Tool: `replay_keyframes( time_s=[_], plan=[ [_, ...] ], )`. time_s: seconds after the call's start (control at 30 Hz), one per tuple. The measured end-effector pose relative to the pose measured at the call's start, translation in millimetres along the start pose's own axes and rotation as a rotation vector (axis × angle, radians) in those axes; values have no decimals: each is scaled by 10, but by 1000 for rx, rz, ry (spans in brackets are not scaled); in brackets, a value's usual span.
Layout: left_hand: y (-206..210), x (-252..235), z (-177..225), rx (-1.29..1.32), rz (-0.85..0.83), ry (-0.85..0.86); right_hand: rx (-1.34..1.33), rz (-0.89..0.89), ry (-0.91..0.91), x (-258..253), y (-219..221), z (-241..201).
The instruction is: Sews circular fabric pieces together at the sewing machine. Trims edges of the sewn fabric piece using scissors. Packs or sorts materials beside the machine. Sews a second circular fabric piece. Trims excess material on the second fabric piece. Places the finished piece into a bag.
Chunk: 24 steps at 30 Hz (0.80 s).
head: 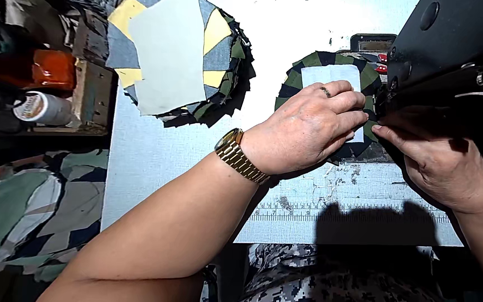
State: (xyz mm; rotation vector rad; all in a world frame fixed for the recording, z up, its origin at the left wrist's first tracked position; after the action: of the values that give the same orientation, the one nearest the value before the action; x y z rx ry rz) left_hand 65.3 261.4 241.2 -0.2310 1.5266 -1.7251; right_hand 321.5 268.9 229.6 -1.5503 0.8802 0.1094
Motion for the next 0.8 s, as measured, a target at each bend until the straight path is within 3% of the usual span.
replay_keyframes(
  time_s=[0.63, 0.8],
  plan=[
    [40, -50, 108, -79, -23, -84, 62, -22, 77, -25, -25, 18],
    [70, -65, 118, -109, -7, -105, 6, 88, -7, -23, -17, -8]
  ],
)
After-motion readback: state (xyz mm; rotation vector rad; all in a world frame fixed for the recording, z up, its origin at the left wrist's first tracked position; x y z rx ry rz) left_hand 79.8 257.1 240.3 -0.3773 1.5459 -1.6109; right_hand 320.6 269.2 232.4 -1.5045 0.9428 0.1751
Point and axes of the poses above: each hand's wrist, its own x-axis away from the middle knuckle, its own y-axis out of the palm, z = x × y, the point moved 1 cm from there along -x, towards the middle knuckle, and after that the axes turned 6 degrees about z, right-handed, at the moved point
